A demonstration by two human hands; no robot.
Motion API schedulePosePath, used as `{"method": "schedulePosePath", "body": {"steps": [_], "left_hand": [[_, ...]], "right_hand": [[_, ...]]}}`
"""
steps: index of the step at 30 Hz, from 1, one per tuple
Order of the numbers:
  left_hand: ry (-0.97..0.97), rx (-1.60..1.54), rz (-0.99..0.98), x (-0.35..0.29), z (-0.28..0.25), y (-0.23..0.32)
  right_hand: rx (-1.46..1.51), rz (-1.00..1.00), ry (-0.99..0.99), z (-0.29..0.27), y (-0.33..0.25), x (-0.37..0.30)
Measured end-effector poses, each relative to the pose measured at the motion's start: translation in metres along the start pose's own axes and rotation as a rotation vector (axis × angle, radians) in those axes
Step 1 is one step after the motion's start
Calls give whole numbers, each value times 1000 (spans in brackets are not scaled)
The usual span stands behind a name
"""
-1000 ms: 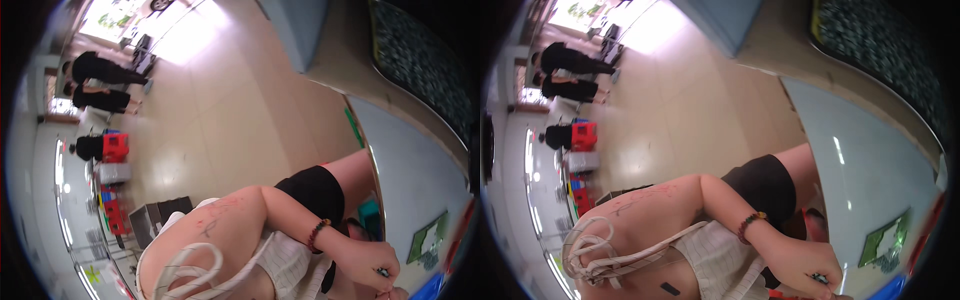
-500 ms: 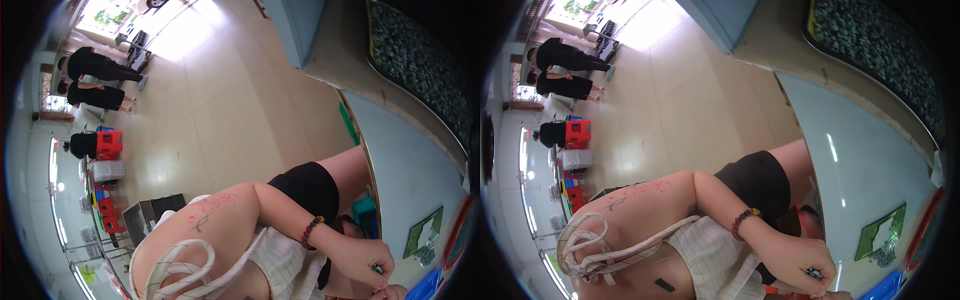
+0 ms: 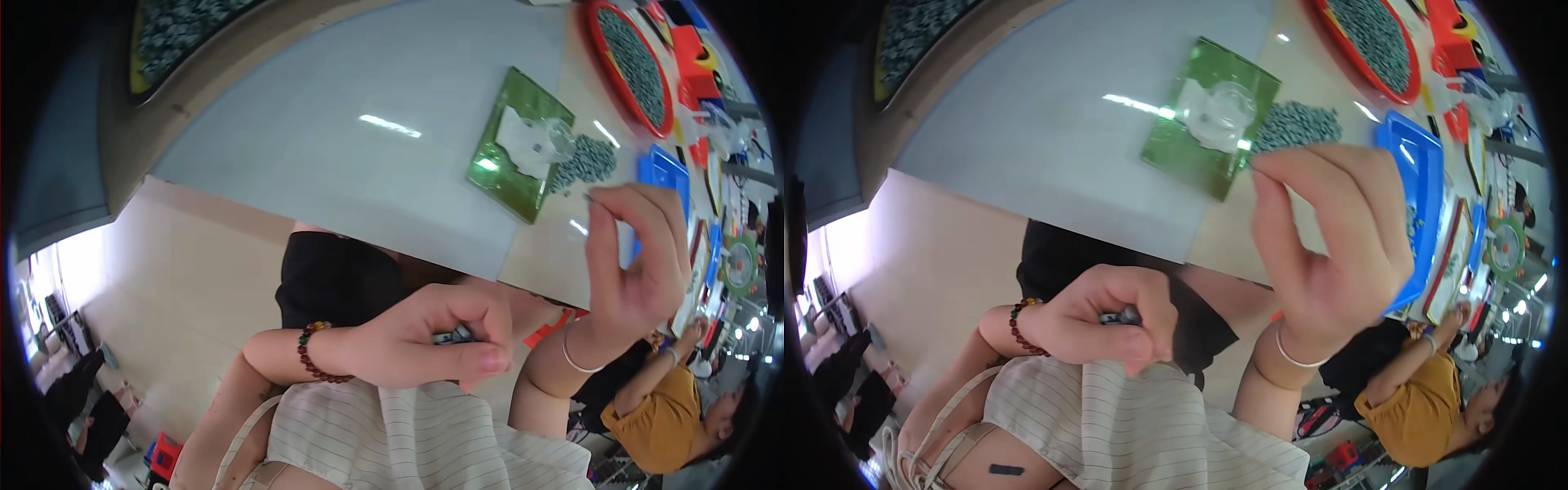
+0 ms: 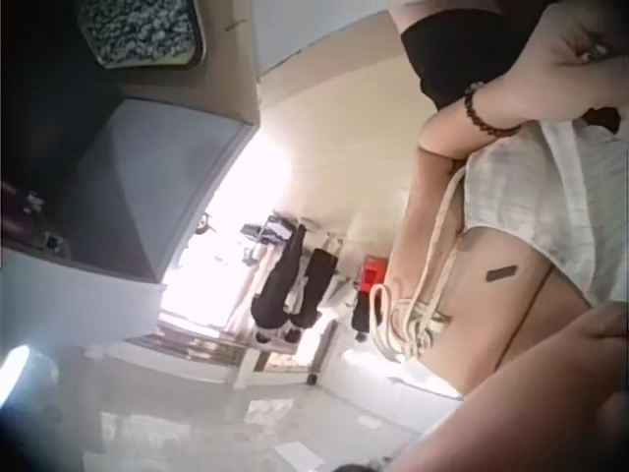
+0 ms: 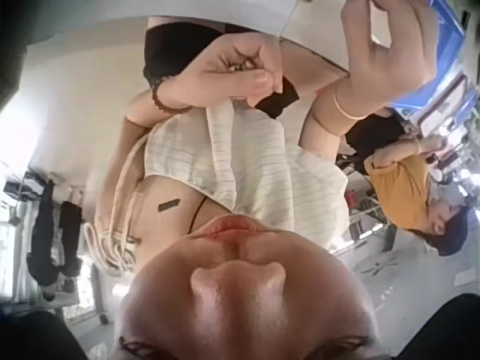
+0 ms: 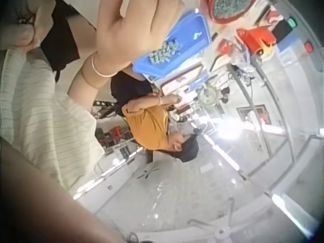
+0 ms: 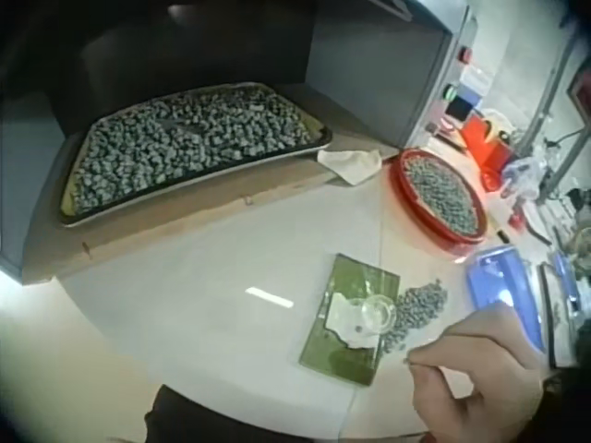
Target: The person assembles small pieces by hand, fitting components together and dispensing liquid from a squeeze bottle into a container on the table.
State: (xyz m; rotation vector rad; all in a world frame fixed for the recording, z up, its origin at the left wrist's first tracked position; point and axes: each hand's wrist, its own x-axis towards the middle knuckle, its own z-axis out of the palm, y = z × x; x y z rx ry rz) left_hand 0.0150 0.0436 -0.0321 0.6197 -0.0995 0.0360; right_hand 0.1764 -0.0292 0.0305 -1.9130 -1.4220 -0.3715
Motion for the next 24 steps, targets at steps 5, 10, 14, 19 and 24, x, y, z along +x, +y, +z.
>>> {"method": "schedulePosePath", "body": {"steps": [5, 10, 14, 19, 24], "left_hand": [[5, 42, 31, 4, 0, 3], [98, 55, 75, 2, 10, -12], [48, -73, 50, -3, 1, -13], [116, -34, 149, -3, 8, -11], [151, 109, 185, 1, 12, -10]], "right_hand": [[-107, -69, -80, -6, 6, 8], [-165, -114, -92, -12, 10, -2], [-240, -173, -128, -4, 16, 1], [-232, -207, -126, -4, 18, 1], [-245, -239, -148, -4, 17, 1]]}}
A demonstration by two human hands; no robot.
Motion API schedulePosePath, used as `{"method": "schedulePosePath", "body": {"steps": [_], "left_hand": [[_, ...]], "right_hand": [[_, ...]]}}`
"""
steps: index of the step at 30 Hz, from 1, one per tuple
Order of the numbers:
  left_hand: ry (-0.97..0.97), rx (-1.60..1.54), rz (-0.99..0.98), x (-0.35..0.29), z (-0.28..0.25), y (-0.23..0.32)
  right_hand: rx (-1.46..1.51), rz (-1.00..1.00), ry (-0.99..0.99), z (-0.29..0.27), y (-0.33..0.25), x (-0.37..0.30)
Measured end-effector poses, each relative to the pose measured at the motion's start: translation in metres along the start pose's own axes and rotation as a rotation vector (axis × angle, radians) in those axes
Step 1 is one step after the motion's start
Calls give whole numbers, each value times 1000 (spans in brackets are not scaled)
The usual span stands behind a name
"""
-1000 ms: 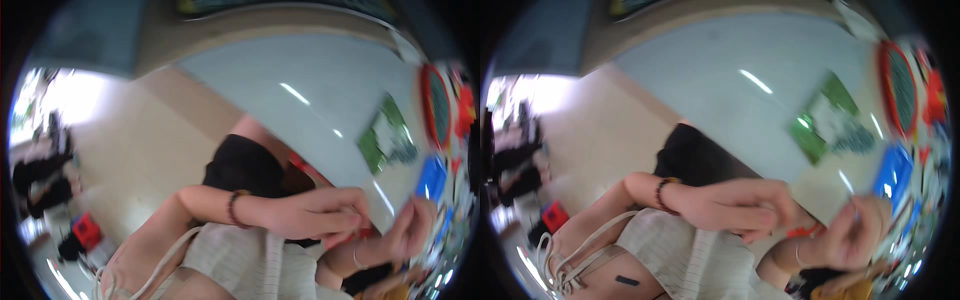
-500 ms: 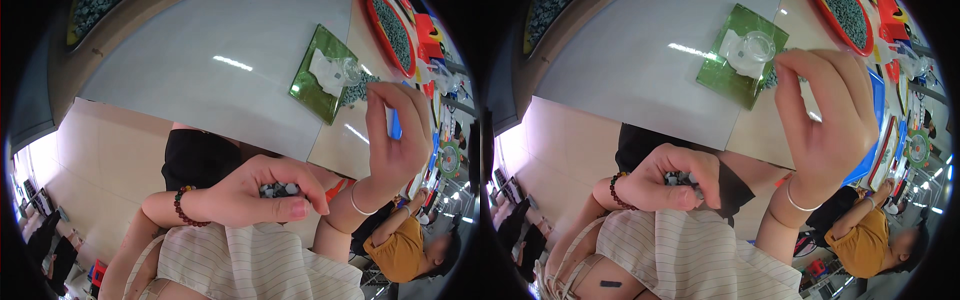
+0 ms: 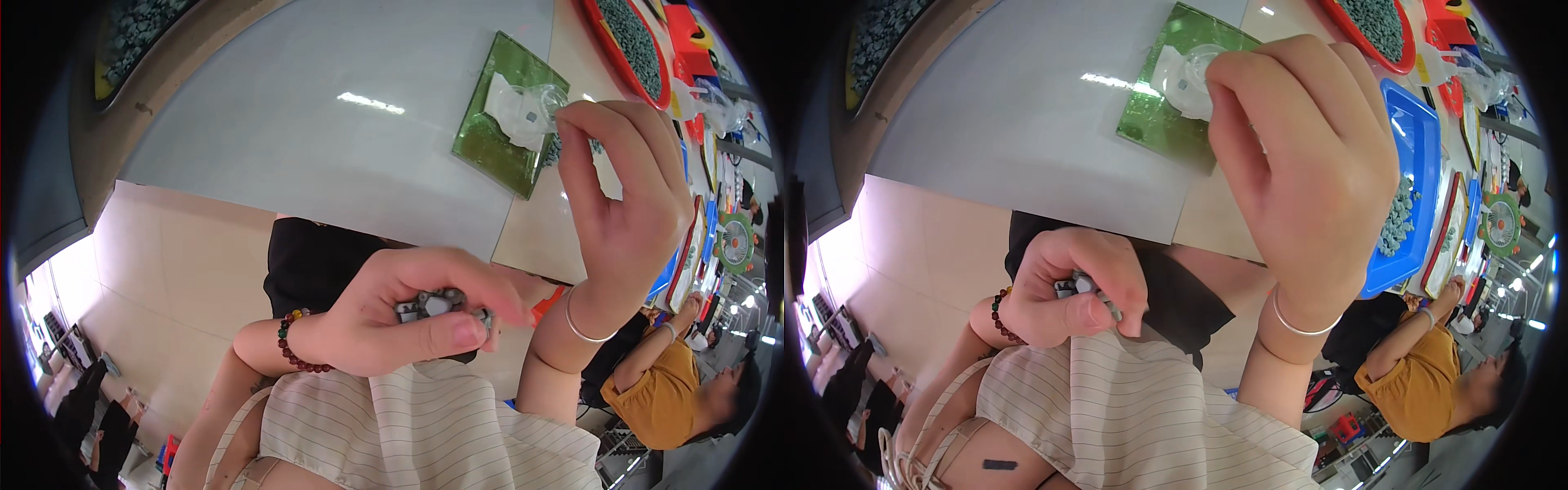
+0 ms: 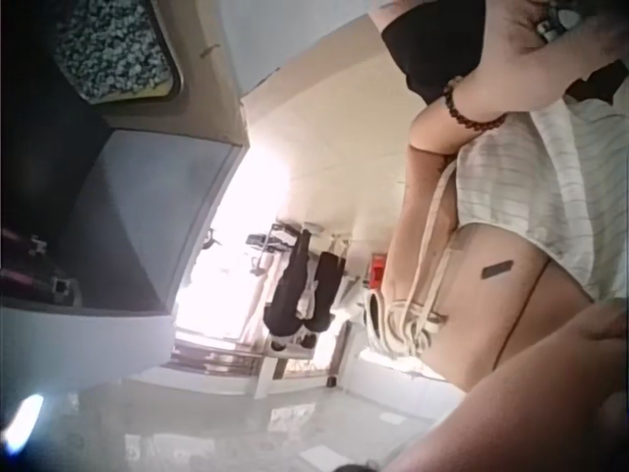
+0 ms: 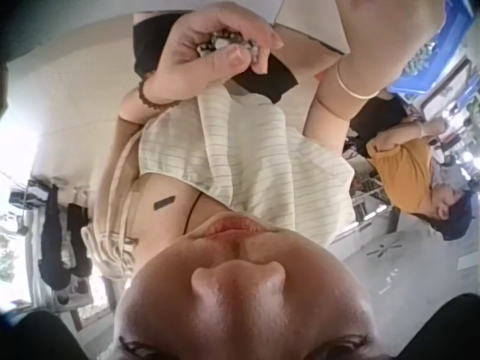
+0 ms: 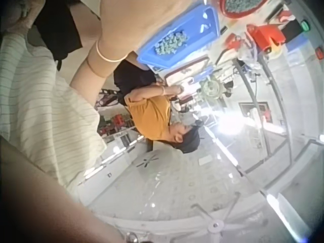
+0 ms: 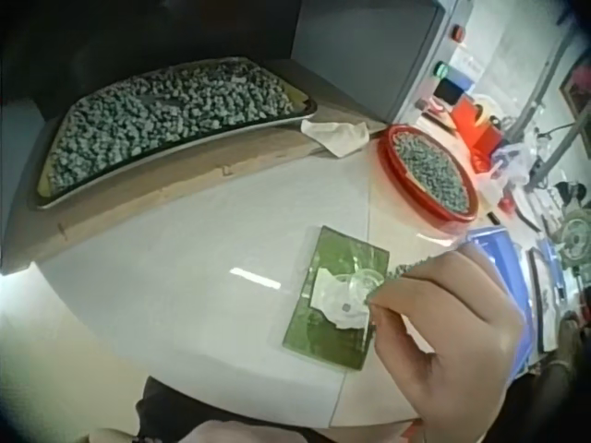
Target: The person assembles small pieces by hand, fitting components together and dispensing liquid from a squeeze bottle into a container on the table.
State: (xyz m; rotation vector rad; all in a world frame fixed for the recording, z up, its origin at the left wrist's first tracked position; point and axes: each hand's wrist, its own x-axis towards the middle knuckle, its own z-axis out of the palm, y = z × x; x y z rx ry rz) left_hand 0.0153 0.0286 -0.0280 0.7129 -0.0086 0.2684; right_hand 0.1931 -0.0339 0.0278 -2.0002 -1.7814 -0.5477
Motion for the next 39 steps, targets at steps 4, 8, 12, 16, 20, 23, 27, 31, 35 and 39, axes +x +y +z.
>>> {"method": "schedulePosePath", "body": {"steps": [4, 8, 12, 16, 20, 23, 27, 31, 35, 39], "left_hand": [[74, -39, -117, 1, 2, 13], [-134, 217, 110, 3, -17, 4], [-37, 172, 72, 2, -10, -3], [106, 206, 54, 4, 5, -7], [4, 247, -31, 8, 2, -6], [-83, 302, 30, 8, 1, -13], [-29, 255, 119, 5, 7, -15], [-80, 387, 56, 6, 7, -6], [-93, 326, 131, 7, 4, -15], [-42, 311, 138, 7, 6, -16]], "right_hand": [[133, 223, 115, -6, -18, -10], [1235, 610, 348, -14, -46, -46], [1591, 815, 368, -4, -67, -75], [1535, 844, 480, -4, -74, -84], [1151, 608, 438, -9, -69, -89], [965, 537, 339, -13, -72, -92], [949, 467, 314, -21, -72, -87], [975, 444, 349, -19, -74, -91], [946, 574, 426, -21, -79, -92], [868, 555, 478, -18, -81, -91]]}}
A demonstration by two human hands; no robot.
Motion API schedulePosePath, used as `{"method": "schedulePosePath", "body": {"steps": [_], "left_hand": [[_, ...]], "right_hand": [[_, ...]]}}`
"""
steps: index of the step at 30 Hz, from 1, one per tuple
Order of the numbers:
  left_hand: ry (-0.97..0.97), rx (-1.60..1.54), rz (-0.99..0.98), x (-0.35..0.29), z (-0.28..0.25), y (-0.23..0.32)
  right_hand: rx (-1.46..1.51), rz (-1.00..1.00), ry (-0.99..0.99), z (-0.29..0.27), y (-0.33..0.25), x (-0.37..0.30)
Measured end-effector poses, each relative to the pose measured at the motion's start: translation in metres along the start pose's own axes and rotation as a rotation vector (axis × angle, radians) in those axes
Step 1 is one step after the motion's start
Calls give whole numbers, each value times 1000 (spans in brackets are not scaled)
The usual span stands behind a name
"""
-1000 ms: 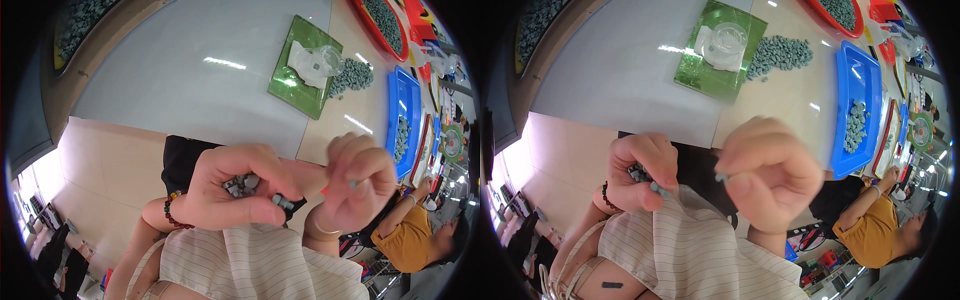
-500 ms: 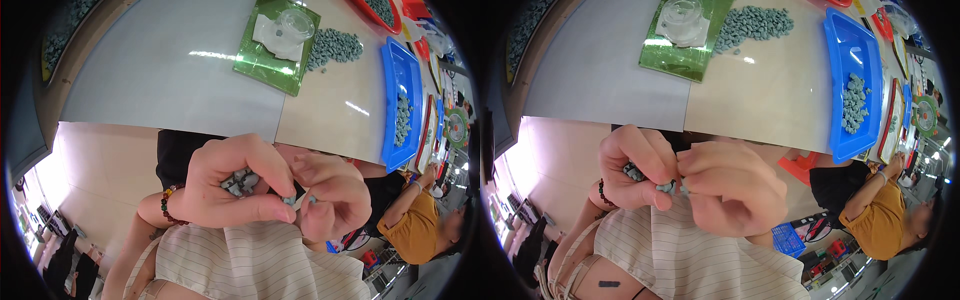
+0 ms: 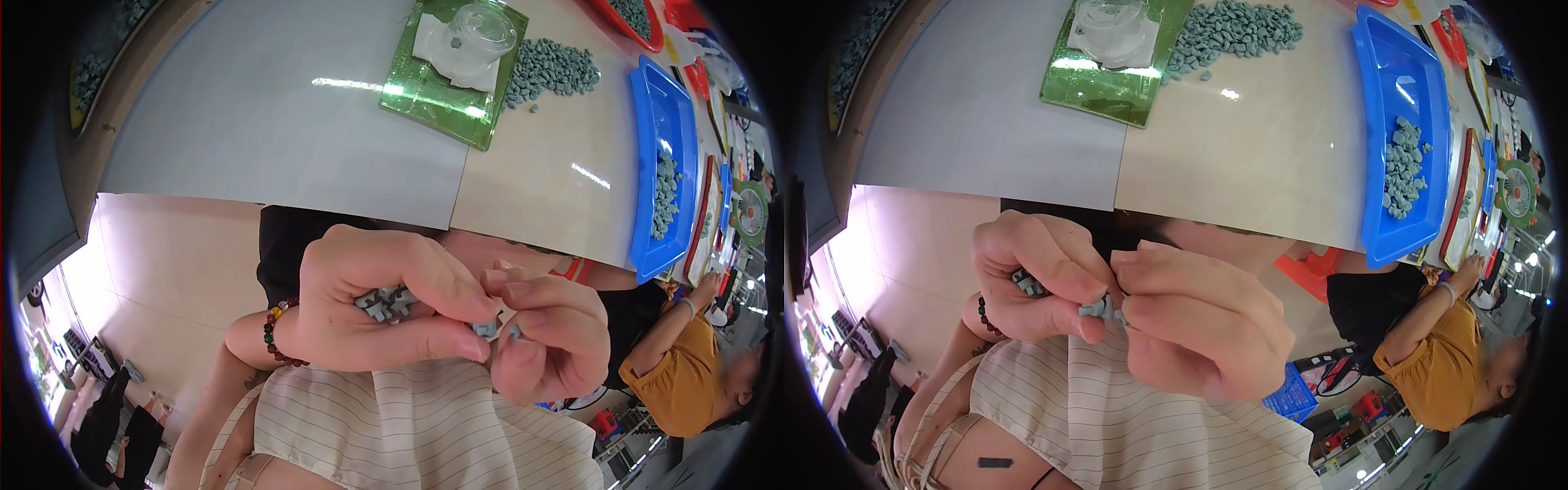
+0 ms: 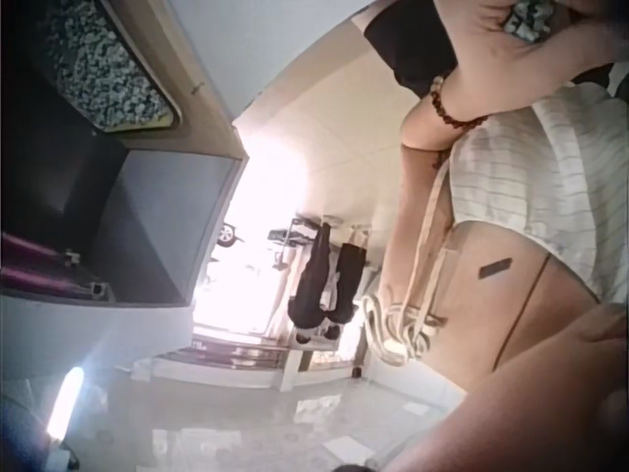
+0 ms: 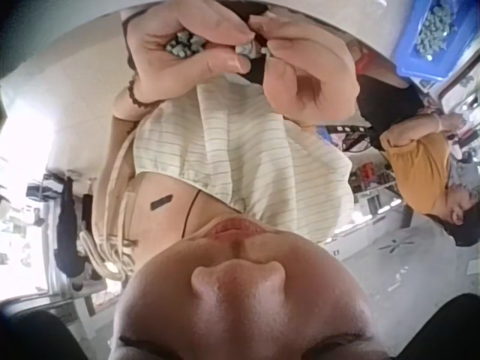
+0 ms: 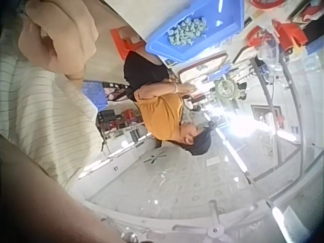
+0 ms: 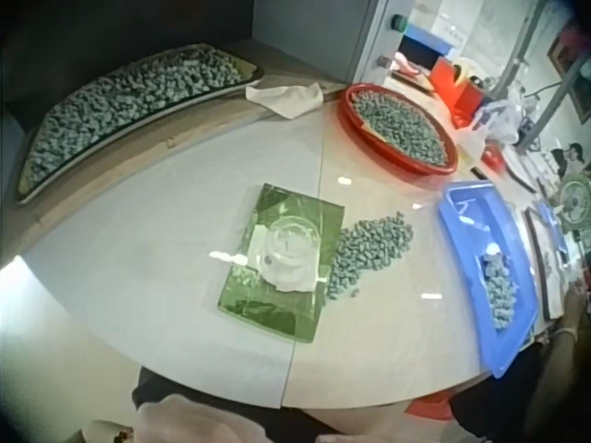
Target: The person assembles small pieces by hand, fitting components together and dispensing liquid from a squeeze bottle into a container on the table.
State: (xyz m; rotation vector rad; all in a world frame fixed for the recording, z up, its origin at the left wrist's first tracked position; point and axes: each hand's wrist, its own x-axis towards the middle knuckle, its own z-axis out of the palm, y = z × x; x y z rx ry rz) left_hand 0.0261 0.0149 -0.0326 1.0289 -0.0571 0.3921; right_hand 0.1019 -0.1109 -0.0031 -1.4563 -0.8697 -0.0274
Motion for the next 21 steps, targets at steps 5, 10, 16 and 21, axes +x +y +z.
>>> {"method": "schedulePosePath", "body": {"steps": [5, 10, 16, 21], "left_hand": [[88, -77, -86, -2, 4, 7], [110, -45, -96, -2, 4, 9], [106, 8, -107, -4, 2, 10], [56, 50, -105, 0, 2, 13]], "right_hand": [[-64, 14, -129, -2, -5, 6], [-112, -24, -220, -8, -4, 9], [-262, -200, -334, -9, -5, 10], [-288, -223, -271, -8, -8, 12]]}}
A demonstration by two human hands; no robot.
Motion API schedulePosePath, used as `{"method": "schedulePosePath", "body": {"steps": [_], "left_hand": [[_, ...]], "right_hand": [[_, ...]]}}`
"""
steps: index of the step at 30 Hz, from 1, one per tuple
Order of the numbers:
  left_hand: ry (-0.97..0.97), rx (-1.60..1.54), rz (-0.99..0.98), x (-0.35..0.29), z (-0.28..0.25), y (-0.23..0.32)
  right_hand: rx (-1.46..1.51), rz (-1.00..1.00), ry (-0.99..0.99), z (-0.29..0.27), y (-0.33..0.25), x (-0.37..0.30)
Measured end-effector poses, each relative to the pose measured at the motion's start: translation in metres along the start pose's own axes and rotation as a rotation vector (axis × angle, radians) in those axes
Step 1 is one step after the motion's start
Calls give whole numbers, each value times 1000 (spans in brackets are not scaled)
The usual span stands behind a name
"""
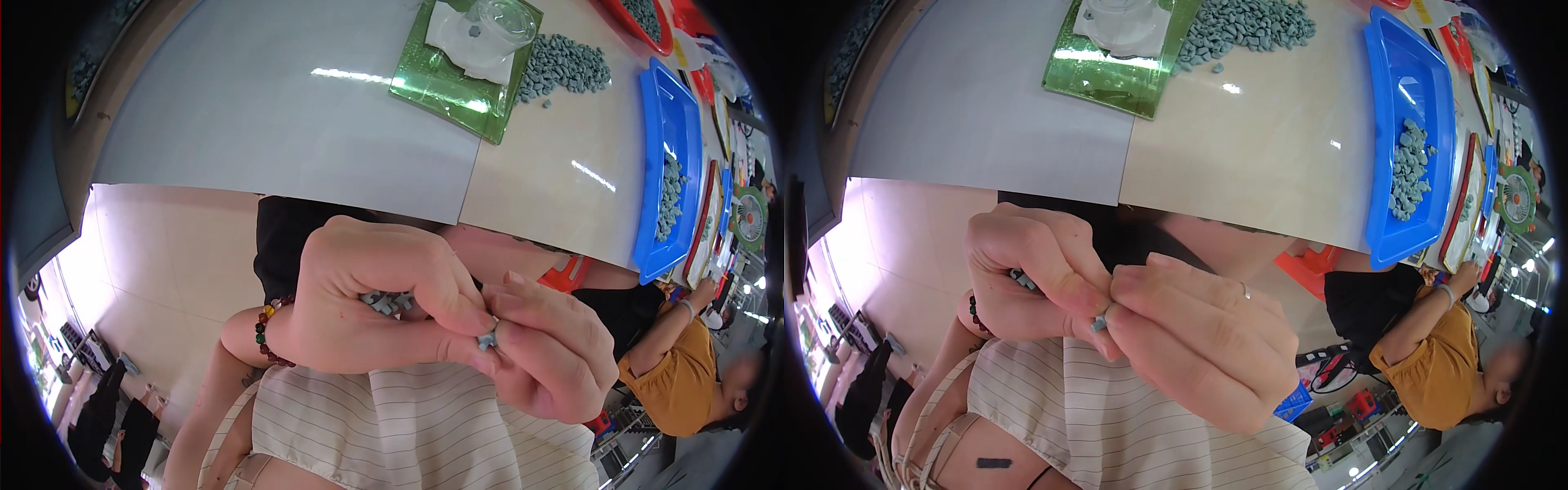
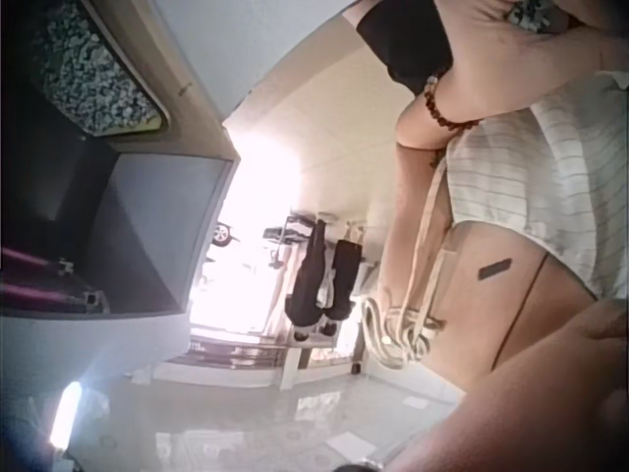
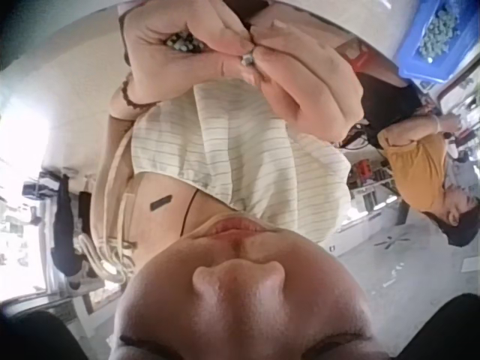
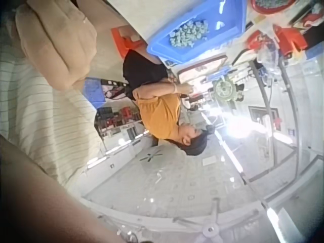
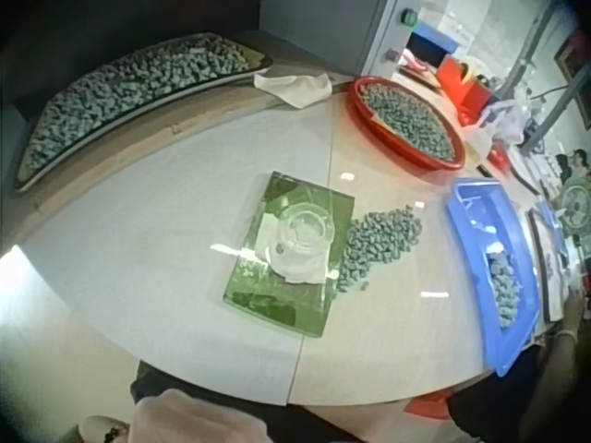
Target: The person assembles small pieces by hand, fitting components together and dispensing liquid from a squeeze bottle into a container on the table.
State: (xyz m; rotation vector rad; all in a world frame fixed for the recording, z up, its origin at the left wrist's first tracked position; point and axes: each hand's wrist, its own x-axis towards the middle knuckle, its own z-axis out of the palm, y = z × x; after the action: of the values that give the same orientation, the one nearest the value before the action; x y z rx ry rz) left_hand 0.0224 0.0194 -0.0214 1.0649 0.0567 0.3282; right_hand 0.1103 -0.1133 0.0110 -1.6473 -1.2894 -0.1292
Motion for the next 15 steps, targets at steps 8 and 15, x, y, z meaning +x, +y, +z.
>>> {"method": "schedulePosePath", "body": {"steps": [8, 15], "left_hand": [[-20, 20, -163, -1, 0, -3], [-112, -255, -239, 5, 6, -8]], "right_hand": [[75, -32, -46, -5, 13, -5], [177, -133, -103, -3, 28, 3]]}}
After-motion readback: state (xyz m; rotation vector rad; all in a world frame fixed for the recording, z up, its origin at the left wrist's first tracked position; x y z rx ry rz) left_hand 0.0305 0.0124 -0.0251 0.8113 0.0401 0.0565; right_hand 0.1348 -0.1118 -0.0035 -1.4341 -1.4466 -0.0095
